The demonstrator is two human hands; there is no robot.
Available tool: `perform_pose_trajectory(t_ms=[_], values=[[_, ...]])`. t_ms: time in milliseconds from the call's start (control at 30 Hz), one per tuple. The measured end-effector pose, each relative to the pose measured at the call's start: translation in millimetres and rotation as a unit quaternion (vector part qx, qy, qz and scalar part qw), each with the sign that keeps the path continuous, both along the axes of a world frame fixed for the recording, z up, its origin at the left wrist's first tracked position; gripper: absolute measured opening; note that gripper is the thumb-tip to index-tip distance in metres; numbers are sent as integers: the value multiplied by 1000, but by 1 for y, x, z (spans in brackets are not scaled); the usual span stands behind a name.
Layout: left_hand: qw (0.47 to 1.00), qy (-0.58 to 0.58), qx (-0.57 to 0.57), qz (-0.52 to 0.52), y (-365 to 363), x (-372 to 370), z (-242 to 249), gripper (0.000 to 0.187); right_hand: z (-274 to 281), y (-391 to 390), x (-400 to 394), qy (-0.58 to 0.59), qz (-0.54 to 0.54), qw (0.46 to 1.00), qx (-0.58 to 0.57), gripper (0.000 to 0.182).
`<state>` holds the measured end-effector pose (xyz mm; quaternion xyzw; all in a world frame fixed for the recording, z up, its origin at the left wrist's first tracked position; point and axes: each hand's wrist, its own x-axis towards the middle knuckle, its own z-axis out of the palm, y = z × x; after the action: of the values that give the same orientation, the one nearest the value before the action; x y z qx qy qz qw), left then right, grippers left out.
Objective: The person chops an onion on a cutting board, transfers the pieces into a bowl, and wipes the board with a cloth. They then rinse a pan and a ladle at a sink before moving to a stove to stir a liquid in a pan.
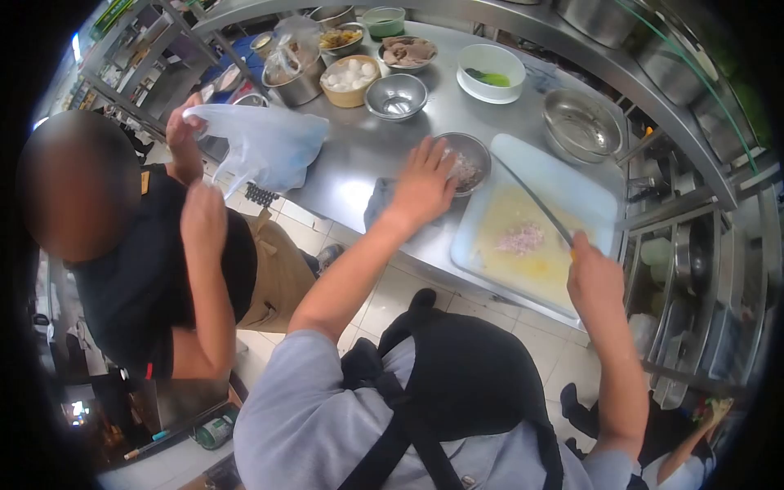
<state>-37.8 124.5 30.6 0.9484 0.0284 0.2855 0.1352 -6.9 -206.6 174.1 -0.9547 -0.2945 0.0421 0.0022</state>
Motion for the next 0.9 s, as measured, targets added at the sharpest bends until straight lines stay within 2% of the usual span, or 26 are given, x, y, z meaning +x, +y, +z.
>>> perform_pose_trajectory(t_ms=[67,100,167,200,267,300,367,400,533,633,700,733,800,900], values=[[996,-49,-41,-69,-9,-9,7,39,-10,-21,-20,67,-43,995,66,29],[996,-50,-42,-68,-14,-16,11,39,-16,-28,-32,67,-42,995,65,29],[985,2,-111,-131,-26,-33,15,35,-31,-42,-53,120,-133,977,114,27],[984,2,-114,-137,-31,-39,12,35,-40,-48,-62,119,-139,977,111,27],[975,41,-164,-146,-42,-50,0,35,-53,-61,-78,195,-217,939,181,25],[972,44,-168,-155,-43,-54,-8,35,-45,-54,-86,222,-276,919,175,25],[973,50,-179,-138,-52,-63,-26,37,-83,-85,-94,178,-209,941,196,27],[969,81,-192,-135,-57,-68,-28,39,-90,-96,-101,190,-209,939,198,28],[959,130,-189,-168,-72,-62,-14,48,-83,-104,-107,184,-220,945,157,30],[953,165,-200,-154,-82,-54,-1,51,-95,-105,-102,174,-206,952,144,29],[943,190,-195,-191,-90,-35,2,54,-106,-105,-99,137,-171,965,146,26],[943,190,-194,-194,-95,-27,6,54,-108,-102,-95,136,-175,964,147,26],[929,298,-161,-149,-109,-15,13,45,-112,-92,-86,126,-176,971,98,25],[916,337,-178,-129,-127,-9,9,42,-115,-77,-83,144,-161,972,88,26]])
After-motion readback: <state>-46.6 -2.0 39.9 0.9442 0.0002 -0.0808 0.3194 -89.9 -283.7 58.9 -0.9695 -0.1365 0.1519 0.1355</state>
